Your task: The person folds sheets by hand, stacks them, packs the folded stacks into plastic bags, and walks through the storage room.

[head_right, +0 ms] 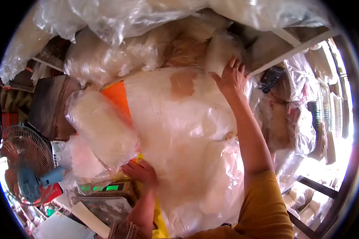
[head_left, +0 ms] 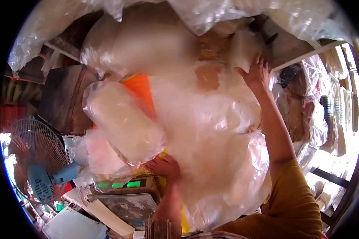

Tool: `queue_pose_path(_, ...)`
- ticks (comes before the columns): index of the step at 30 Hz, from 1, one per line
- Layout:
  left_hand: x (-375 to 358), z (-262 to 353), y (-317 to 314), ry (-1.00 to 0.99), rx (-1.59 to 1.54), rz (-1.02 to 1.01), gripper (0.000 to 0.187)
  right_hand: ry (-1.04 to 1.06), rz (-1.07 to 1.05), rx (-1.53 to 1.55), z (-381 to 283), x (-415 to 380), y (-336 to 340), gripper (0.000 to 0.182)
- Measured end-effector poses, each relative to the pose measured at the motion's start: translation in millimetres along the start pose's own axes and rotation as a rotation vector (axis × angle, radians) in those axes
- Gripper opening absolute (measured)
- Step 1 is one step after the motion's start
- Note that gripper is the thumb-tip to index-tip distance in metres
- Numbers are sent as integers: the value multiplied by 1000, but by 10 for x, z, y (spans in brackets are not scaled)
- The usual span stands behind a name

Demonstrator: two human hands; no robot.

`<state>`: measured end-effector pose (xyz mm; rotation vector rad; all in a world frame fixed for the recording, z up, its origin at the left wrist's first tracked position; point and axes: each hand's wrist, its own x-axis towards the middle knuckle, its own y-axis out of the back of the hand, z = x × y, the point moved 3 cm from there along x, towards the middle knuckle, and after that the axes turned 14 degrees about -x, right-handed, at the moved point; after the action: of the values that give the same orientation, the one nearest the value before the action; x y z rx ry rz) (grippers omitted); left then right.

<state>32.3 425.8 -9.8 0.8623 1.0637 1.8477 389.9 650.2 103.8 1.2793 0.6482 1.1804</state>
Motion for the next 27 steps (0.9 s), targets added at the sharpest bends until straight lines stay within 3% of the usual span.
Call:
queue_pose_path(1,1,20,-2,2,4,14,45,28,-40,-15,126,-13,-299,61)
queue_pose_path(4,-18,41,18,24,22,29,46,18,-197,215,159,-25,-108,25)
queue_pose_path(7,-2,63,23,42,27,15,46,40,334,657,237,-81,301,9)
queue_pose_path(9,-17,15,-20,33,42,30,46,-119,442,840,382,-78,374,5)
queue_pose_path(11,-15,15,-16,31,35,33,44,-369,291,1048,546,60,325,10)
queue_pose_path(14,11,45,10,13,16,37,41,-468,464,1562,440,357,60,15)
queue_pose_path(16,33,92,38,1,-7,34,39,-655,412,1631,239,624,-276,17)
queue_pose_path(18,61,118,97,-15,-27,25,38,-706,393,1413,-165,1046,-953,13)
queue_pose_path(19,61,96,104,-37,-30,31,38,-628,269,1457,-359,949,-775,15)
queue_pose_path(20,65,87,91,-56,-40,40,38,-541,149,1496,-529,838,-564,31)
queue_pose_path(21,61,94,82,-73,-54,46,37,-386,75,1598,-703,739,-811,52)
queue_pose_path(23,76,121,79,-84,-51,61,38,93,127,956,-1018,211,-130,104)
queue_pose_path(24,76,110,90,-94,-45,65,39,88,128,502,-1153,45,46,98)
queue_pose_path(27,70,57,60,-62,-18,17,41,142,-151,1114,-1149,261,-295,90)
